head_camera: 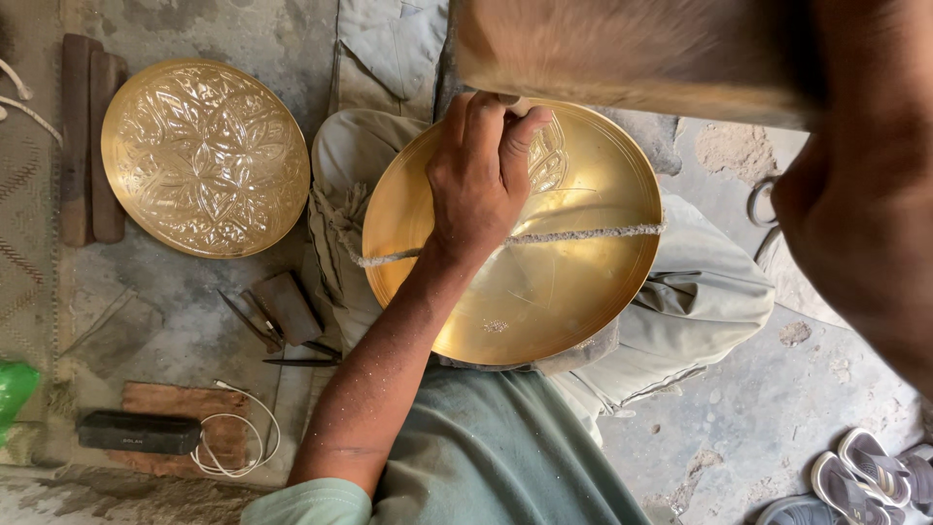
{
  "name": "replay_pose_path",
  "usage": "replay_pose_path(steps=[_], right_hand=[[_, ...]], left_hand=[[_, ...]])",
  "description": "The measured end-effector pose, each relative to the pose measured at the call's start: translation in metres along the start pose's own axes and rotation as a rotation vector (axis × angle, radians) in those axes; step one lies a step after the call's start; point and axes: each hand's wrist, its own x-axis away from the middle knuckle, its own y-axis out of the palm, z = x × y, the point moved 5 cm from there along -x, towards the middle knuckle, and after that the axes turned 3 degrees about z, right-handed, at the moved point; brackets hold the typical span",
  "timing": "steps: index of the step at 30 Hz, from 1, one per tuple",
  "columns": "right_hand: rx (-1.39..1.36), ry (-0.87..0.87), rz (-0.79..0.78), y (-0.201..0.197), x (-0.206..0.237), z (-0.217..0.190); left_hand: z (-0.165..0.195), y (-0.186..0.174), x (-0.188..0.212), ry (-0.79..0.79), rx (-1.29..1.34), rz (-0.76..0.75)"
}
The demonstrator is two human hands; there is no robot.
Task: The person sits on the floor and uses a hammer and chisel to engrave a floral pattern onto a brass plate. They repeatedly strike the chisel to deepen the design and occasionally use a scribing tool to refine the lines.
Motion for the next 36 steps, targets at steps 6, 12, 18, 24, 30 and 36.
replay_pose_path(steps=[6, 12, 18, 24, 30, 36], right_hand=[[-0.002, -0.006, 0.001, 0.0, -0.004, -0.001], [-0.001, -0.01, -0.004, 0.001, -0.008, -0.001], [0.007, -0.015, -0.01, 0.002, -0.01, -0.002], [0.015, -0.019, -0.017, -0.001, -0.011, -0.004], [0.014, -0.03, -0.014, 0.0, -0.015, -0.006], [0.028, -0.038, -0.034, -0.002, -0.018, -0.006]], left_hand=[[-0.003, 0.003, 0.002, -0.001, 0.037, 0.017], [-0.002, 0.0, 0.0, -0.031, 0.022, 0.01], [0.002, 0.0, -0.002, -0.008, 0.02, 0.011], [0.001, 0.001, -0.002, 0.011, -0.027, -0.005], [0.0, 0.002, 0.001, 0.007, 0.04, -0.003], [-0.001, 0.001, 0.001, 0.003, 0.032, -0.007]])
